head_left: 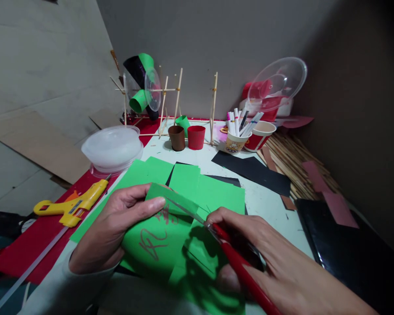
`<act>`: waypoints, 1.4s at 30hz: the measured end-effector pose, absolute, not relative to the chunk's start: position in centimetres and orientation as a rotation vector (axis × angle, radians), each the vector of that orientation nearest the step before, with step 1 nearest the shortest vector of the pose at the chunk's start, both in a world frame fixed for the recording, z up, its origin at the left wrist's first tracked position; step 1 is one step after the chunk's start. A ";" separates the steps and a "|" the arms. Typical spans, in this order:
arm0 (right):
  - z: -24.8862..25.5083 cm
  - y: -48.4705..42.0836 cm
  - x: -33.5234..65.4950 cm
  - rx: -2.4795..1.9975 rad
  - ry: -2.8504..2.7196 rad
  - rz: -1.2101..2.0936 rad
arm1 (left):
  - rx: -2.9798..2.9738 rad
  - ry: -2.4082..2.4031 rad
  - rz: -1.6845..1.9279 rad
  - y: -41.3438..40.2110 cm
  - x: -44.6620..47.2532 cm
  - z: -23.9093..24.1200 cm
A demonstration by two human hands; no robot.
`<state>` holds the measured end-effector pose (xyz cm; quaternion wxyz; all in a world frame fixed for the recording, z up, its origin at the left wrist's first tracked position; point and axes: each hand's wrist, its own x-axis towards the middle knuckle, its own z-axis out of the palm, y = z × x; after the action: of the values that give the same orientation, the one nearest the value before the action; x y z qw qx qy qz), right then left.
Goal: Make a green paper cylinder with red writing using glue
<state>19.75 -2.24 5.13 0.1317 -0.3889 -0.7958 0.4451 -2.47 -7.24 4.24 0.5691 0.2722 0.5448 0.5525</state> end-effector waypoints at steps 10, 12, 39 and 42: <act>5.0 -2.5 20.1 -1.056 -2.347 1.205 | 0.658 1.260 1.255 -7.3 -2.7 4.1; 5.0 -2.5 20.1 -1.048 -2.364 1.167 | 0.651 1.254 1.253 -7.3 -2.8 4.0; 3.7 -2.8 19.8 -1.113 -2.353 1.283 | 0.788 1.214 1.104 -7.4 -2.9 3.4; 3.3 -3.0 20.2 -1.114 -2.319 1.390 | 0.758 1.258 1.083 -7.5 -2.8 3.6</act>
<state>20.21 -2.97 3.34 0.1084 -0.3789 -0.7884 0.4725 -2.83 -7.46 3.62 0.6120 0.3284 0.5452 0.4694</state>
